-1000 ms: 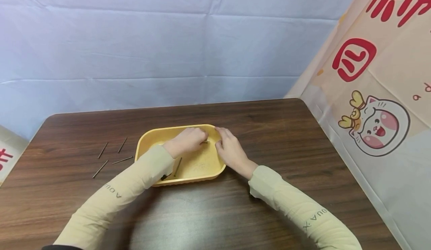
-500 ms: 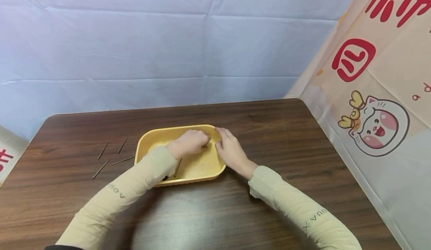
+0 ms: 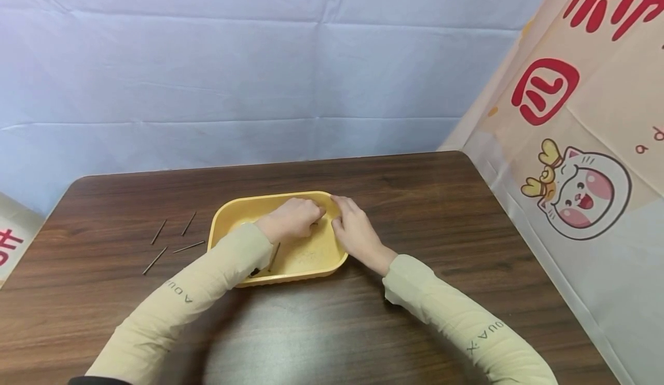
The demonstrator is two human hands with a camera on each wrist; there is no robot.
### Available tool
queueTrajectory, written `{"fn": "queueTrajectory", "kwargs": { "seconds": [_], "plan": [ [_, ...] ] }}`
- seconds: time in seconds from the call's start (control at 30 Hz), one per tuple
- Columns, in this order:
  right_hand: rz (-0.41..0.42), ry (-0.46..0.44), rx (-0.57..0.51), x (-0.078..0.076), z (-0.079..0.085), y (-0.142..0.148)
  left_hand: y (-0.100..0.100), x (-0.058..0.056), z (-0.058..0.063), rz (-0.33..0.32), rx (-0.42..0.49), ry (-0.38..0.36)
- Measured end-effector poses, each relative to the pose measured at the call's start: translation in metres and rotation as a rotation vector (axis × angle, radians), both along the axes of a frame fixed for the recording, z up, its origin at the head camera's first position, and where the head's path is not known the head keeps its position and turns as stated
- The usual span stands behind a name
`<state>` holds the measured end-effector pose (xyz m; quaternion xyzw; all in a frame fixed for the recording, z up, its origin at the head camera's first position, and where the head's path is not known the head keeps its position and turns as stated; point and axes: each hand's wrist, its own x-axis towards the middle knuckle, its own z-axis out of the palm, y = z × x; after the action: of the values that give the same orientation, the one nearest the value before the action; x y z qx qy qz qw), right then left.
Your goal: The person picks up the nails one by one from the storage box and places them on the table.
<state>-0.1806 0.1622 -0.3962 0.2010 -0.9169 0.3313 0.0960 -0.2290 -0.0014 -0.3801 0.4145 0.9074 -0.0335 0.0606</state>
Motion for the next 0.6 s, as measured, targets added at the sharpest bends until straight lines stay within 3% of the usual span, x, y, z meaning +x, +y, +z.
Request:
{"fn": "queueTrajectory", "kwargs": {
  "seconds": [0.6],
  "plan": [
    [-0.007,-0.006,-0.005,-0.001,0.0,0.0,0.001,-0.001,0.011,-0.058,-0.018,0.05]
  ]
}}
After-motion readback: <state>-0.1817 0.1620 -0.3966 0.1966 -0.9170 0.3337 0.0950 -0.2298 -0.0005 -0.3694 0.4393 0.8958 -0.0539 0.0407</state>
